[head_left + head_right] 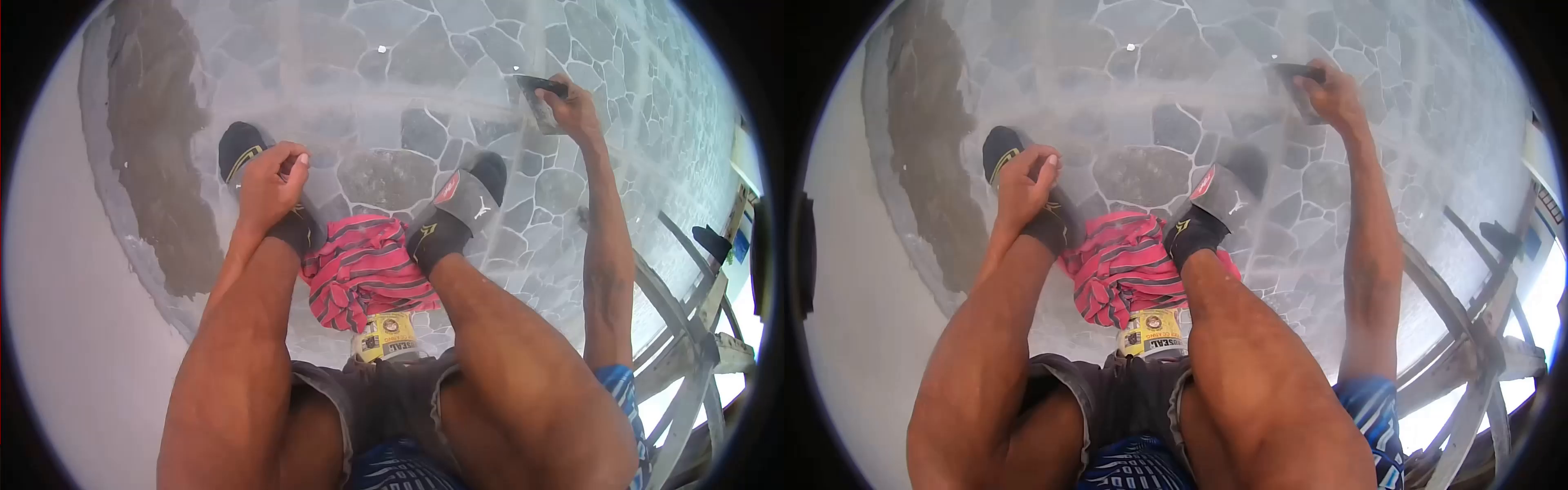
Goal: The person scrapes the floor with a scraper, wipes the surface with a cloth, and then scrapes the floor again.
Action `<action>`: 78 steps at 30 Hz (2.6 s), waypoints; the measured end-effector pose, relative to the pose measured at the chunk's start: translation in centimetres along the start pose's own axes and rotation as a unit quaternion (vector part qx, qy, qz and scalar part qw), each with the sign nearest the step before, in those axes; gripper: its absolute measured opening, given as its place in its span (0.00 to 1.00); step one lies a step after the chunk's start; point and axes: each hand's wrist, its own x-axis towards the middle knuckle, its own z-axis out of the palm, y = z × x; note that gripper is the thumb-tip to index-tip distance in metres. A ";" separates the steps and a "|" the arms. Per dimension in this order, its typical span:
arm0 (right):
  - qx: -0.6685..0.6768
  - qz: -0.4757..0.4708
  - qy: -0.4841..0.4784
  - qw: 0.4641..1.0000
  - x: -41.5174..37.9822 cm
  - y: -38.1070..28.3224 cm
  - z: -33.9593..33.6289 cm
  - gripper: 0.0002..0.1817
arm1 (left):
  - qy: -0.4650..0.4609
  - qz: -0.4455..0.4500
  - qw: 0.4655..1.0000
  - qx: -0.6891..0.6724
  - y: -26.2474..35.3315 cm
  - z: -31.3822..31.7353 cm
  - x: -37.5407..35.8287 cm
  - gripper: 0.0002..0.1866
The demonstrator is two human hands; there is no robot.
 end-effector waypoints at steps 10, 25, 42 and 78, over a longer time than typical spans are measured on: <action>-0.109 -0.202 0.000 0.973 0.4 -3.1 1.2 0.05 | 0.011 0.007 1.000 0.011 0.5 -0.9 0.3 0.05; -0.104 -0.083 -0.025 0.991 2.0 -5.8 -1.5 0.05 | 0.008 0.028 0.999 0.028 0.9 -0.4 0.5 0.05; -0.175 -0.190 -0.070 0.964 3.2 -3.8 1.4 0.07 | 0.008 0.014 1.000 0.010 0.6 -0.2 0.7 0.04; -0.208 -0.214 -0.072 0.952 4.0 -7.7 4.6 0.07 | 0.002 0.023 0.999 0.030 1.1 -0.4 0.6 0.05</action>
